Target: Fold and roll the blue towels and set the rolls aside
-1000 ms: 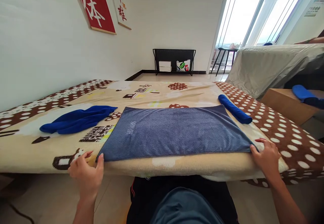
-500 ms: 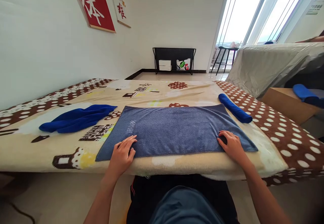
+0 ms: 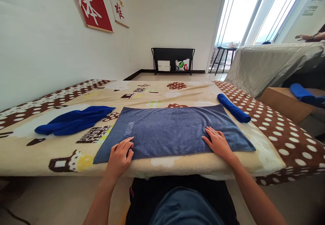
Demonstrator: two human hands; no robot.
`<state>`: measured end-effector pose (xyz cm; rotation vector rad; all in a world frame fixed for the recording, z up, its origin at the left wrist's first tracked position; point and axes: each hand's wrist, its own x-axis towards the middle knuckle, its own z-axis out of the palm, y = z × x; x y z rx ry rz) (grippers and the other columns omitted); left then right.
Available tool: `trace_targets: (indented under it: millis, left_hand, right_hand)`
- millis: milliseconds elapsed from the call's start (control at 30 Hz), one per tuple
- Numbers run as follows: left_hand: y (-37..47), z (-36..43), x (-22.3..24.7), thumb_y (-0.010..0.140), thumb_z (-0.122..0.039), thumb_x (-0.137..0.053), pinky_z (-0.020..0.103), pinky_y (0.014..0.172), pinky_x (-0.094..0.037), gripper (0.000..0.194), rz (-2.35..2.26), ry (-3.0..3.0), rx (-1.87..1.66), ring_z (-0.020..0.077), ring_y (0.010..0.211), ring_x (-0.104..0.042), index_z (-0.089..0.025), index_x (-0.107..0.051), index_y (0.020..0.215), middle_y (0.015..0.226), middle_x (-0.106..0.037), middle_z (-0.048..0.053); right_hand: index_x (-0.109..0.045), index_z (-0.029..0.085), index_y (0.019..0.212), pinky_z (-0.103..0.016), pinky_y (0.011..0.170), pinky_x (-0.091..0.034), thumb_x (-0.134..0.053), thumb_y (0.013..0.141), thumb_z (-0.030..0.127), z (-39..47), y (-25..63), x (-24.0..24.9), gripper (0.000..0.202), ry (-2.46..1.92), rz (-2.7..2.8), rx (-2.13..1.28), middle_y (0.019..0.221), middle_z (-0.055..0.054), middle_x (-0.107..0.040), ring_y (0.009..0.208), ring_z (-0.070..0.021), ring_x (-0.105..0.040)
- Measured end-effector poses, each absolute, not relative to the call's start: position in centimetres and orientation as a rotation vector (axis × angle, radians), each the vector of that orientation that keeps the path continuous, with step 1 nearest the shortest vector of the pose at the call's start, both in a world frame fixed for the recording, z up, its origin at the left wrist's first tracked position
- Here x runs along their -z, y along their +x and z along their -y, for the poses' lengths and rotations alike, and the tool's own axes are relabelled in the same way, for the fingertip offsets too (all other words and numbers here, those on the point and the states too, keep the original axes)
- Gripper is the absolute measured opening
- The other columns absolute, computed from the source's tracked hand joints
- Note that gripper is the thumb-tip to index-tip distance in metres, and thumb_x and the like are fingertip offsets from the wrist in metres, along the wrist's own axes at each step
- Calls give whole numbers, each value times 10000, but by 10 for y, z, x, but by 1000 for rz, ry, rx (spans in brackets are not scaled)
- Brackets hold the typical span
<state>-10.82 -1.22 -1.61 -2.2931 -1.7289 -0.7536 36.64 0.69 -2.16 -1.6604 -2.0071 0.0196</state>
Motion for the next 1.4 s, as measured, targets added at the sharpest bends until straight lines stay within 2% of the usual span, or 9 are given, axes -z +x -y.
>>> trace_targets:
  millis: [333, 500, 667, 867, 967, 1000, 1067, 1133, 1400]
  left_hand:
    - [-107, 13, 18, 899, -237, -403, 388, 984, -338, 148, 1749, -2272, 788, 240, 1282, -529, -243, -546, 939, 1358, -619, 62]
    - [-104, 14, 18, 890, -228, -401, 395, 989, -342, 112, 1755, -2244, 800, 239, 1281, -535, -243, -511, 898, 1344, -632, 55]
    - [-103, 15, 19, 904, -228, -390, 400, 998, -342, 120, 1745, -2226, 823, 236, 1270, -546, -242, -502, 947, 1354, -626, 56]
    - [-105, 14, 20, 900, -226, -403, 400, 997, -347, 104, 1748, -2232, 826, 237, 1272, -546, -240, -495, 946, 1361, -622, 54]
    - [-104, 14, 21, 902, -229, -399, 400, 1000, -343, 95, 1747, -2227, 831, 239, 1276, -543, -239, -487, 938, 1358, -624, 58]
    - [-104, 14, 21, 904, -229, -397, 401, 1000, -342, 94, 1744, -2222, 833, 239, 1274, -543, -238, -484, 940, 1356, -625, 60]
    - [-103, 15, 22, 907, -224, -393, 403, 999, -341, 99, 1741, -2211, 839, 239, 1267, -546, -238, -479, 954, 1351, -627, 60]
    - [-103, 16, 22, 909, -221, -392, 404, 994, -344, 99, 1739, -2204, 849, 239, 1254, -554, -238, -475, 960, 1346, -630, 60]
    - [-100, 18, 19, 894, -200, -408, 403, 995, -359, 97, 1727, -2204, 878, 239, 1272, -549, -244, -485, 932, 1340, -636, 41]
  right_hand:
    - [-603, 266, 1308, -470, 1031, -462, -462, 960, 537, -9, 340, -1, 463, -1448, 2068, -329, 1306, -77, -646, 1214, -275, -604]
    - [-529, 223, 1396, -554, 1135, -326, -416, 973, 554, -19, 307, 17, 550, -1582, 2081, -121, 1488, -125, -479, 1425, -316, -389]
    - [-433, 210, 1488, -515, 1208, -227, -399, 967, 609, 11, 252, 5, 657, -1282, 2394, -332, 1583, -100, -325, 1490, -270, -268]
    - [-386, 311, 1509, -350, 1156, -369, -415, 982, 557, -20, 278, -33, 582, -1050, 2403, -644, 1510, 6, -467, 1388, -187, -452]
    - [-454, 265, 1464, -425, 1204, -278, -470, 957, 549, -69, 324, -35, 582, -1690, 2099, -305, 1559, -45, -393, 1463, -249, -331]
    - [-423, 188, 1485, -519, 1207, -222, -447, 970, 522, -83, 337, -32, 614, -1821, 1998, -253, 1582, -122, -333, 1491, -309, -252]
    - [-371, 76, 1499, -670, 1154, -168, -373, 993, 492, -104, 356, -22, 655, -1980, 1884, -208, 1581, -240, -266, 1495, -401, -172]
    - [-363, 44, 1497, -706, 1130, -158, -334, 998, 500, -111, 361, -10, 676, -1997, 1907, -225, 1569, -277, -261, 1490, -424, -166]
    - [-524, 368, 1414, -361, 1177, -332, -418, 905, 705, -110, 341, 2, 619, -1568, 2377, -321, 1531, 48, -433, 1427, -219, -397]
